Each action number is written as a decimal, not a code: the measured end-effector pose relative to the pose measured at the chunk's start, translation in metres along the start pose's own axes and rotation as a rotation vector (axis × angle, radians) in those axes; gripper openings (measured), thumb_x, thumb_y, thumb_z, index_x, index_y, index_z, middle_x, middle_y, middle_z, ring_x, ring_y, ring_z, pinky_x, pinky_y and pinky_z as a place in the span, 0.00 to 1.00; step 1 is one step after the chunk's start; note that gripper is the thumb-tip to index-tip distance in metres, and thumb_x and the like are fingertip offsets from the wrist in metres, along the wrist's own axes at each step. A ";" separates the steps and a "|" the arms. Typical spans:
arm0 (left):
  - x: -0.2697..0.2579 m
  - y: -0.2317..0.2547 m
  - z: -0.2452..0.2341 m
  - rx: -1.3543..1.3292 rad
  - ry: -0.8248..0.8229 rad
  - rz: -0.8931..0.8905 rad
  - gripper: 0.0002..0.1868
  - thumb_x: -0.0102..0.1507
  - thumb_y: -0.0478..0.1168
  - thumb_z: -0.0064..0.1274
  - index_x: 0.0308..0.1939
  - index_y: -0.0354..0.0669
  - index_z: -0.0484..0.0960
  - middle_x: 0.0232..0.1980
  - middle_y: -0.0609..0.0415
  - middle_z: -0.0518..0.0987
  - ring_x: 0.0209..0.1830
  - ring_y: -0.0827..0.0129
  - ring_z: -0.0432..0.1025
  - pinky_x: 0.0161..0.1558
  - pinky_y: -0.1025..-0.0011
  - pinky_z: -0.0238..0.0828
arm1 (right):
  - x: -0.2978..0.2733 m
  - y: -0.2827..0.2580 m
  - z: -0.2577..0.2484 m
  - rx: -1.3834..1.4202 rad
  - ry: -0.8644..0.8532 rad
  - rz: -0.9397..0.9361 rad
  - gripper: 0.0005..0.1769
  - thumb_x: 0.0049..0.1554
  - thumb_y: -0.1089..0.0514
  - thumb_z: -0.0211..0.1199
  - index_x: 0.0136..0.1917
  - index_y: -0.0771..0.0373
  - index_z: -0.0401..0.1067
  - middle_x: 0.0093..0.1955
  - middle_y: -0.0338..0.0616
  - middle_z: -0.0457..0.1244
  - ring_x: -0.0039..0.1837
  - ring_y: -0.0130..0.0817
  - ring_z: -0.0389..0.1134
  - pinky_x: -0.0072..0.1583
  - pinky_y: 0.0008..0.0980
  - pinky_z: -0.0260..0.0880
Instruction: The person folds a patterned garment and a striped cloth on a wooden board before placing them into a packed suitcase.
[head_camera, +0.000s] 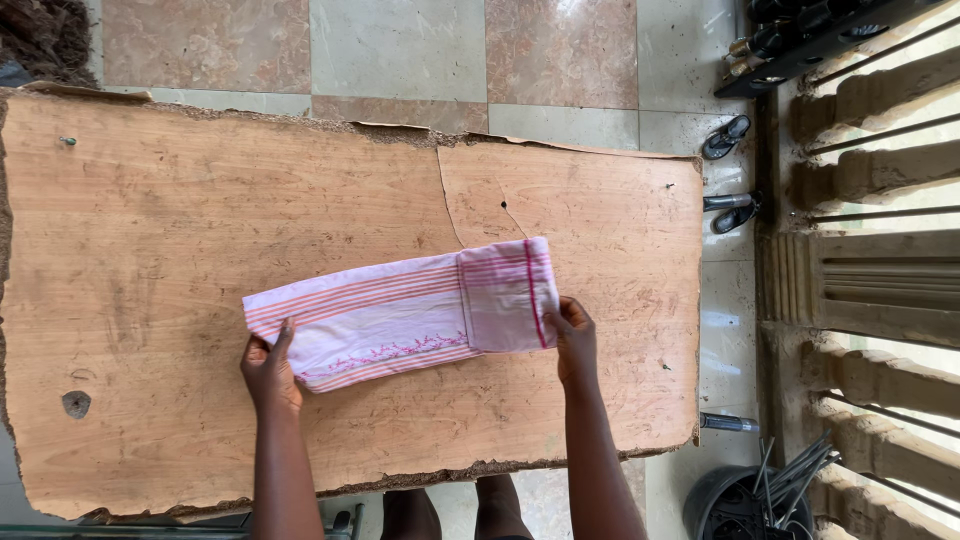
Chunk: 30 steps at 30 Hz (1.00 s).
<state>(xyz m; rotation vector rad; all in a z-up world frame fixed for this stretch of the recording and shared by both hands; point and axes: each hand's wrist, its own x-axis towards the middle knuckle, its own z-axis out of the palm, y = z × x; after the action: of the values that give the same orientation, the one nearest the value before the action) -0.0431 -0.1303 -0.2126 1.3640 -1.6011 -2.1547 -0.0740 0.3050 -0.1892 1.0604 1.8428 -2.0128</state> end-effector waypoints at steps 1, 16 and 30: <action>0.001 0.003 -0.001 0.001 -0.004 -0.002 0.17 0.59 0.36 0.68 0.50 0.43 0.83 0.52 0.56 0.84 0.53 0.74 0.77 0.59 0.72 0.71 | 0.003 0.000 -0.007 -0.057 0.072 -0.028 0.12 0.56 0.64 0.63 0.54 0.64 0.75 0.49 0.44 0.70 0.49 0.32 0.69 0.54 0.36 0.70; 0.013 0.000 -0.005 0.025 -0.001 0.056 0.18 0.61 0.34 0.68 0.53 0.38 0.82 0.53 0.57 0.83 0.52 0.77 0.76 0.57 0.75 0.71 | -0.023 0.046 0.086 -0.942 0.063 -0.570 0.56 0.46 0.47 0.80 0.78 0.56 0.51 0.75 0.60 0.48 0.76 0.57 0.47 0.70 0.59 0.54; 0.026 0.020 -0.026 0.009 0.014 0.164 0.16 0.61 0.30 0.67 0.52 0.38 0.83 0.52 0.57 0.83 0.49 0.76 0.76 0.56 0.76 0.74 | -0.018 0.056 0.102 -0.973 0.071 -0.581 0.42 0.46 0.62 0.68 0.74 0.59 0.62 0.73 0.57 0.55 0.74 0.53 0.55 0.64 0.54 0.61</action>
<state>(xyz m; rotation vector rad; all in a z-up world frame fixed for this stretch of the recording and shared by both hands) -0.0476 -0.1713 -0.2122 1.2012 -1.6565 -2.0419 -0.0643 0.1941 -0.2256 0.3217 2.8842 -0.9311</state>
